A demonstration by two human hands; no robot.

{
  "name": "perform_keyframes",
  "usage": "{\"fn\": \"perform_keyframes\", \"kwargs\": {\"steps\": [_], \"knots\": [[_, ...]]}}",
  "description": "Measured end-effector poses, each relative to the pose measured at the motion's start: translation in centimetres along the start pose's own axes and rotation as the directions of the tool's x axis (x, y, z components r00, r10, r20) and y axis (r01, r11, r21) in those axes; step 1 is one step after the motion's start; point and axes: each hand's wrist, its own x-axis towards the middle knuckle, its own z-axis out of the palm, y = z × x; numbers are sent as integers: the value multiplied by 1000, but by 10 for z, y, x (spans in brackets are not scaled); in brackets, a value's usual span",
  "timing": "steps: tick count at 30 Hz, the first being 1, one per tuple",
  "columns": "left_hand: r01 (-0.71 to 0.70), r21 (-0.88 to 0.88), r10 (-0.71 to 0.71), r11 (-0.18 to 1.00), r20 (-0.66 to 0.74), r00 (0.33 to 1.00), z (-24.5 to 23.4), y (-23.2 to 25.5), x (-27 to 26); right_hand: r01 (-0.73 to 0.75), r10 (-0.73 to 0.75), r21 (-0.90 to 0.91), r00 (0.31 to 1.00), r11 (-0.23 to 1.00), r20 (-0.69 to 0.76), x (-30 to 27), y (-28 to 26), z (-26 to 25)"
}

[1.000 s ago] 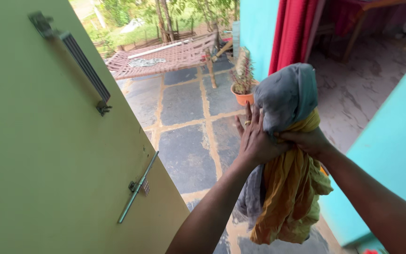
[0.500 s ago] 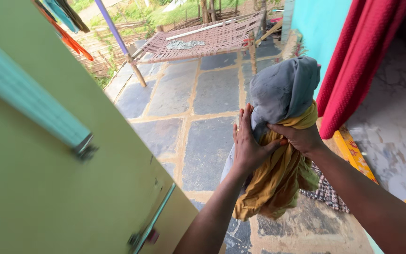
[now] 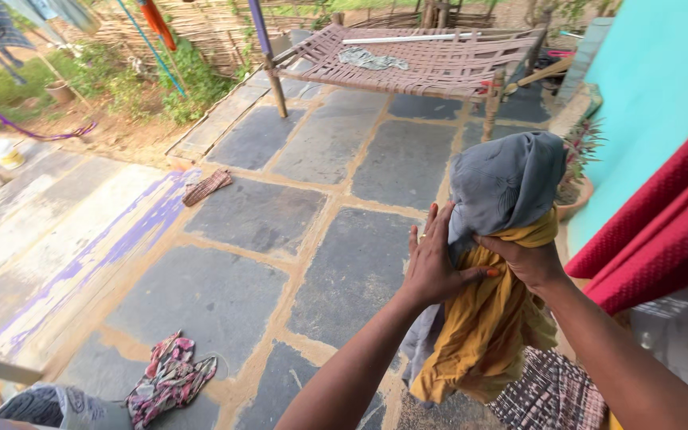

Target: The person picks up several pieces of clothing from a line in a bathroom, carries them through a doorway, and places them on top of a washing machine.

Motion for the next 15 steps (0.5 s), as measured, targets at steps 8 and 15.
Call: {"fn": "perform_keyframes", "kwargs": {"steps": [8, 15], "knots": [[114, 138, -114, 984, -8, 993, -1, -66, 39, -34, 40, -71, 995, 997, 88, 75, 66, -4], [224, 170, -212, 960, -88, 973, -42, -134, 61, -128, 116, 52, 976, 990, 185, 149, 95, 41]]}}
